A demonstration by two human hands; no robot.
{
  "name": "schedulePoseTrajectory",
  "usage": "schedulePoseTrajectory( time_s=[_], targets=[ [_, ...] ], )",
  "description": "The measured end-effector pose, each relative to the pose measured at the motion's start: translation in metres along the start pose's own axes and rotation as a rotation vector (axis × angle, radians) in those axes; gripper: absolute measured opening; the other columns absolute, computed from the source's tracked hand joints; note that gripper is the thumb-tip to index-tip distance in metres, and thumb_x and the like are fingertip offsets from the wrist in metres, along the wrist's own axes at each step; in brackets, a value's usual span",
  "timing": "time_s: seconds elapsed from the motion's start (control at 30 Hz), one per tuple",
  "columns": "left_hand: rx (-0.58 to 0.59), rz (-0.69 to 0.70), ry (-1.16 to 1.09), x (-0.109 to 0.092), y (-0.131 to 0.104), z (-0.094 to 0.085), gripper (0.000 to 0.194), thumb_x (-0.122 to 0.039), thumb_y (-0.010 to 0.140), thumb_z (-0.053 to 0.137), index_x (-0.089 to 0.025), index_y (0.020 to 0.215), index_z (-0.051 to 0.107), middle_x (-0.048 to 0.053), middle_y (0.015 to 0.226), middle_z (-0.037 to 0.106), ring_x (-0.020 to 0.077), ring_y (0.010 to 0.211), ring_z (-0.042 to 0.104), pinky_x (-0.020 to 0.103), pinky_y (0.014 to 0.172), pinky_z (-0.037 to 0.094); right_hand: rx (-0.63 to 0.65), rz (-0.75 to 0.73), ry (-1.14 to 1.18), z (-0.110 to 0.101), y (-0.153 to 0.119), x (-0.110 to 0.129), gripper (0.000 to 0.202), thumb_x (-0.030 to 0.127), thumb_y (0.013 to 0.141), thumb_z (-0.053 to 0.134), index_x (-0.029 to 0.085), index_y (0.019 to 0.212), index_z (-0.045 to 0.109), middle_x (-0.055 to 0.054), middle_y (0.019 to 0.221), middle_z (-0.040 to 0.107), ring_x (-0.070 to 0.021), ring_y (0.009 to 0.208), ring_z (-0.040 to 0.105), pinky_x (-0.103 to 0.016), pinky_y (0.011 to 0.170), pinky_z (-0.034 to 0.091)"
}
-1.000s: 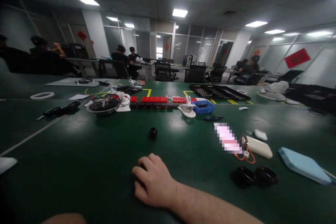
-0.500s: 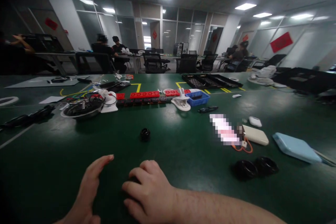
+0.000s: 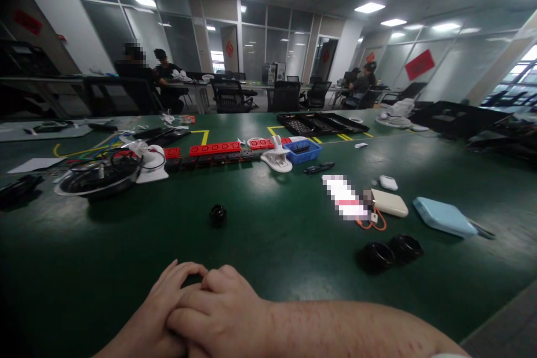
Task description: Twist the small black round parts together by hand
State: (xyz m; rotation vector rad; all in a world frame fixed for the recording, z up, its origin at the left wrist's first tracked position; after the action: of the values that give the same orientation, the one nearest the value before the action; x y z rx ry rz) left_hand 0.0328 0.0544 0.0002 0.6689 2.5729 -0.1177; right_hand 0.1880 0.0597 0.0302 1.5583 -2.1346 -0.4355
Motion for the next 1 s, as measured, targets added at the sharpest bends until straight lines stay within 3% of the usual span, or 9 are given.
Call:
schedulePoseTrajectory(
  time_s=[0.17,0.33,0.47,0.7,1.0],
  targets=[
    [0.059,-0.025,-0.011,-0.003,0.000,-0.003,0.036,-0.028,0.064,0.063,-0.031,0.100,0.062,0.003,0.114,0.054,0.0304,0.111,0.046,0.063,0.100,0.018,0.058,-0.134,-0.093,0.003,-0.004,0.007,0.017,0.036,0.087,0.044,0.021,0.091,0.050,0.003,0.085,0.062,-0.0158,0.074,0.044,-0.032,0.064,0.028],
    [-0.020,-0.013,-0.027,-0.008,0.000,-0.008,0.036,-0.018,0.064,0.059,-0.031,0.098,0.062,0.003,0.112,0.055,0.0289,0.110,0.048,0.061,0.100,0.021,-0.056,-0.179,-0.121,0.004,-0.008,0.014,0.020,0.031,0.088,0.040,0.019,0.078,0.052,0.004,0.070,0.058,-0.0149,0.067,0.042,-0.033,0.062,0.029],
    [-0.064,0.001,-0.031,-0.008,-0.002,-0.008,0.037,-0.017,0.063,0.058,-0.030,0.097,0.062,0.003,0.110,0.055,0.0301,0.108,0.049,0.063,0.099,0.021,-0.050,-0.178,-0.105,0.000,-0.010,0.015,0.023,0.031,0.088,0.041,0.018,0.071,0.049,0.003,0.063,0.055,-0.0143,0.066,0.042,-0.032,0.059,0.028],
    [-0.077,-0.051,-0.046,-0.008,-0.004,-0.009,0.026,-0.021,0.063,0.063,-0.028,0.088,0.063,0.003,0.110,0.055,0.0303,0.108,0.048,0.062,0.100,0.020,-0.134,-0.107,-0.092,-0.010,-0.012,0.012,0.020,0.028,0.078,0.038,0.018,0.062,0.044,0.002,0.053,0.046,-0.0136,0.055,0.035,-0.031,0.053,0.023],
    [-0.093,-0.051,-0.127,-0.010,-0.004,-0.012,0.022,-0.028,0.064,0.070,-0.027,0.086,0.065,0.004,0.110,0.053,0.0315,0.109,0.046,0.058,0.098,0.028,-0.143,0.125,0.061,-0.016,-0.009,0.005,0.020,0.033,0.079,0.031,0.019,0.068,0.041,-0.002,0.060,0.049,-0.0161,0.059,0.039,-0.031,0.056,0.028]
  ],
)
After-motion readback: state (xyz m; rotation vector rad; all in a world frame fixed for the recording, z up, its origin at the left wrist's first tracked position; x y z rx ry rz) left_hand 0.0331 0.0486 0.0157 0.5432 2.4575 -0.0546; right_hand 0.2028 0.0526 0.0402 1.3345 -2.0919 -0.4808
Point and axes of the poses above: each hand's wrist, its own y-axis towards the middle knuckle, its own z-axis out of the palm, x = y × z, the point moved 2 cm from there along y, towards the middle knuckle
